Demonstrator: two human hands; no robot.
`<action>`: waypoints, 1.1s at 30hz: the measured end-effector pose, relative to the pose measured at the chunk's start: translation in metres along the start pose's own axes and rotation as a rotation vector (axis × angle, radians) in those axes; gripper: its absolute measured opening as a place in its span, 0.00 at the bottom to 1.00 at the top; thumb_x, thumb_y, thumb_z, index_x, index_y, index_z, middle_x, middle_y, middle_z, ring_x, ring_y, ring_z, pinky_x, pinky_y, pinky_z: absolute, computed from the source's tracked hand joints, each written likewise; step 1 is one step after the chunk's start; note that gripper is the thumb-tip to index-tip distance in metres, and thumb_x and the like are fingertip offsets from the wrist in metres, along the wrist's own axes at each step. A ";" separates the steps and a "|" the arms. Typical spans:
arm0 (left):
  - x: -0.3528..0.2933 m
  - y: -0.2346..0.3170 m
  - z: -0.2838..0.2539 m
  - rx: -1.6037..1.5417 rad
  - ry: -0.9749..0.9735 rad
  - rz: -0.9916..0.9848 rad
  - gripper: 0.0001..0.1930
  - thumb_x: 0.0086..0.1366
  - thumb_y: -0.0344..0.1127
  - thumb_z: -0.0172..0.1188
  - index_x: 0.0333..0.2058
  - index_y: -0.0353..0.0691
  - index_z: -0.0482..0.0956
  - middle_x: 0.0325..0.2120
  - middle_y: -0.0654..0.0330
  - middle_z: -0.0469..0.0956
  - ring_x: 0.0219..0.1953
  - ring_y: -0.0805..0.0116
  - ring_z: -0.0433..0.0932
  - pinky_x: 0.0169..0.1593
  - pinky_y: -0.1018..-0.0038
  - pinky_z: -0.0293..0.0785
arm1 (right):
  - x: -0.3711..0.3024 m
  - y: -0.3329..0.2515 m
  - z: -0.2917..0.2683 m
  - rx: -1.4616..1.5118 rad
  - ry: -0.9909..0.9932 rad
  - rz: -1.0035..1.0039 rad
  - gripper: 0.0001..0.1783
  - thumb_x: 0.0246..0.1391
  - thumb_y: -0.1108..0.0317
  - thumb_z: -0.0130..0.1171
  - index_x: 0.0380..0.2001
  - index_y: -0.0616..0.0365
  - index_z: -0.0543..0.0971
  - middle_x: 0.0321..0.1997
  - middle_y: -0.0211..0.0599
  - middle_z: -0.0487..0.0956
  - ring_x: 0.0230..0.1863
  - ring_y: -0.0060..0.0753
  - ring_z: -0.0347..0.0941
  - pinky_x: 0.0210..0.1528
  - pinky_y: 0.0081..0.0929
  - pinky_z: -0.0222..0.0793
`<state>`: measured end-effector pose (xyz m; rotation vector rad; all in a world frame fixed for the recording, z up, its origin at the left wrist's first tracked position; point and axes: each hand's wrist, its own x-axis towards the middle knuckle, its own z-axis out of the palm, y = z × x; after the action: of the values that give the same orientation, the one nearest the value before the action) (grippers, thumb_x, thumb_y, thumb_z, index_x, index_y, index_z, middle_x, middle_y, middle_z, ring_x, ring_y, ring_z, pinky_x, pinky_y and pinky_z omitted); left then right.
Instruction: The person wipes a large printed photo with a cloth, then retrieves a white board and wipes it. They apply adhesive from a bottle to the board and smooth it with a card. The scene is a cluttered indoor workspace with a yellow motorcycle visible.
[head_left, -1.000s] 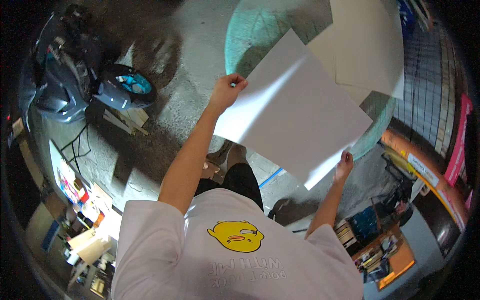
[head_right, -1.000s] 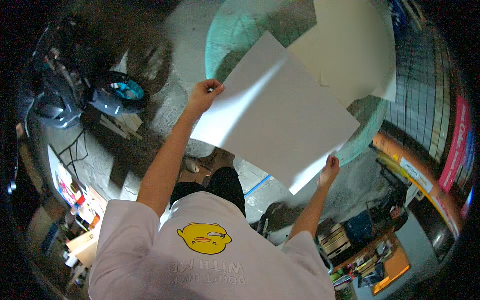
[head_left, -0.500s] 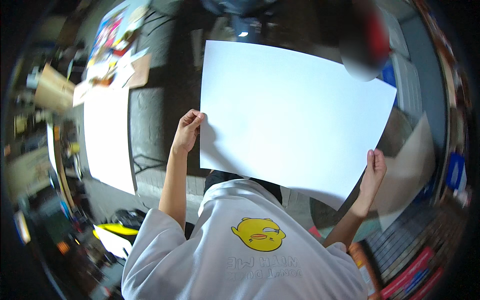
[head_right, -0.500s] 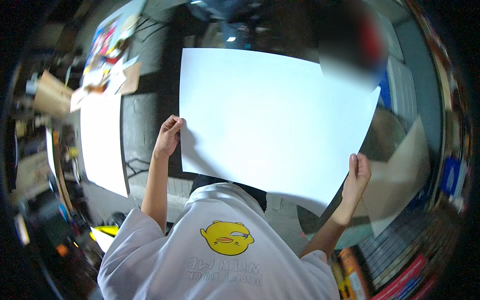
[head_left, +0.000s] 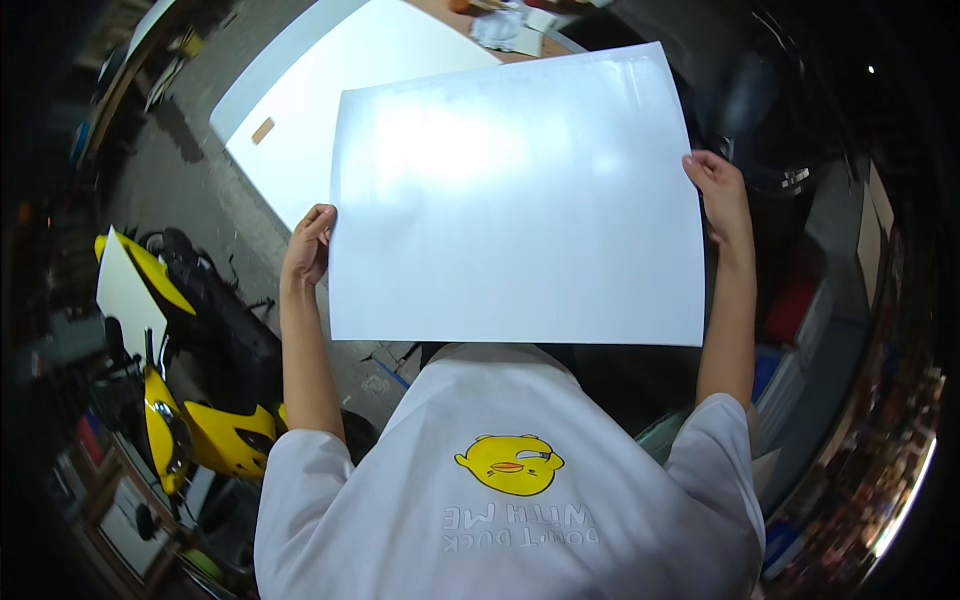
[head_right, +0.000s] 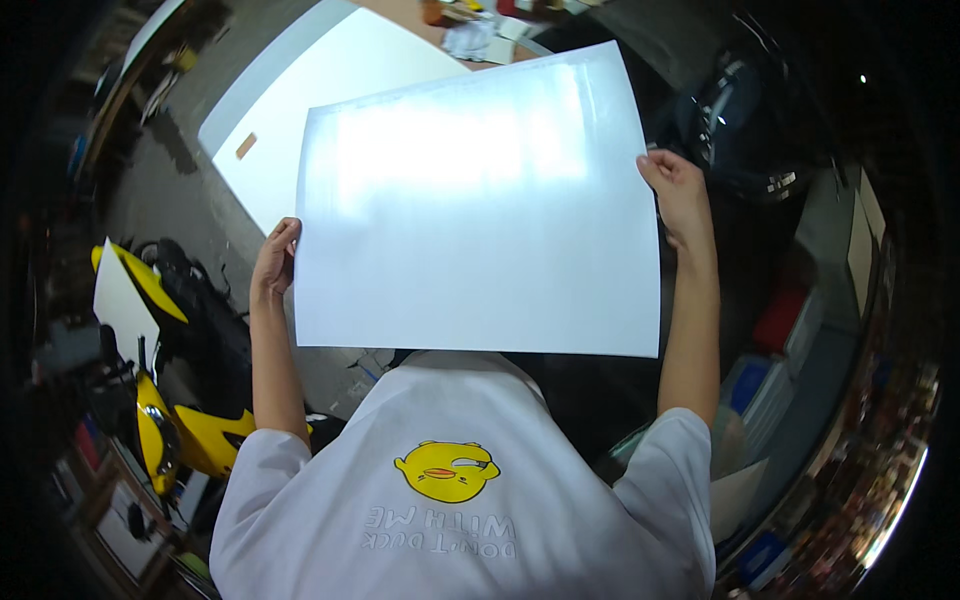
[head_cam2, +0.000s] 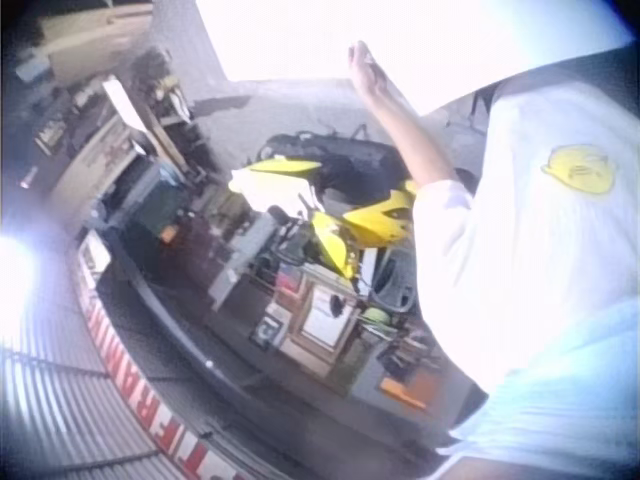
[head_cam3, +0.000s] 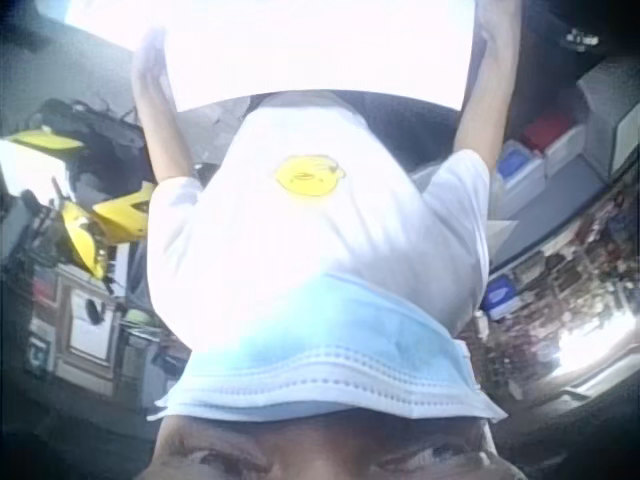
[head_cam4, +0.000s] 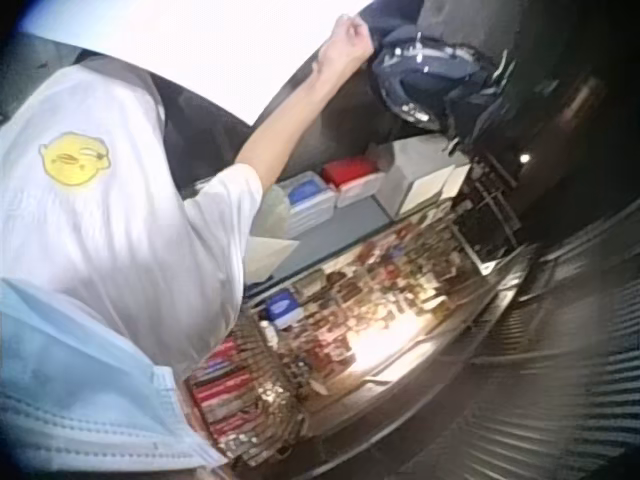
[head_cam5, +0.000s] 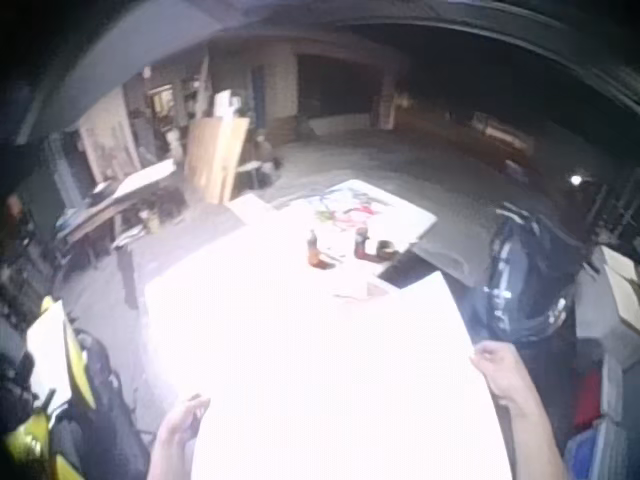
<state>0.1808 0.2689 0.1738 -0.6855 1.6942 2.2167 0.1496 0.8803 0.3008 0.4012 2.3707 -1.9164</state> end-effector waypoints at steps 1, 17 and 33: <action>-0.002 0.010 -0.012 -0.025 0.023 -0.003 0.07 0.71 0.38 0.68 0.37 0.44 0.80 0.28 0.69 0.78 0.30 0.77 0.76 0.37 0.80 0.76 | 0.018 -0.014 0.021 -0.010 -0.044 0.015 0.12 0.67 0.67 0.64 0.43 0.68 0.83 0.36 0.30 0.85 0.35 0.17 0.77 0.40 0.19 0.72; 0.005 0.061 -0.042 -0.456 0.381 0.059 0.08 0.74 0.34 0.64 0.32 0.43 0.77 0.15 0.73 0.72 0.11 0.88 0.66 0.17 0.89 0.71 | 0.284 -0.092 0.203 -0.231 -0.458 -0.111 0.15 0.65 0.63 0.67 0.46 0.65 0.84 0.39 0.30 0.85 0.36 0.19 0.78 0.39 0.19 0.74; 0.008 0.100 -0.116 -0.614 0.386 0.197 0.11 0.72 0.31 0.64 0.27 0.42 0.79 0.12 0.74 0.72 0.12 0.86 0.71 0.19 0.87 0.76 | 0.394 -0.087 0.340 -0.258 -0.671 -0.114 0.14 0.63 0.63 0.69 0.41 0.65 0.85 0.29 0.26 0.80 0.26 0.17 0.70 0.26 0.21 0.66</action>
<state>0.1498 0.1295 0.2293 -1.1939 1.2427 2.9333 -0.2888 0.5968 0.2234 -0.3499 2.1472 -1.4295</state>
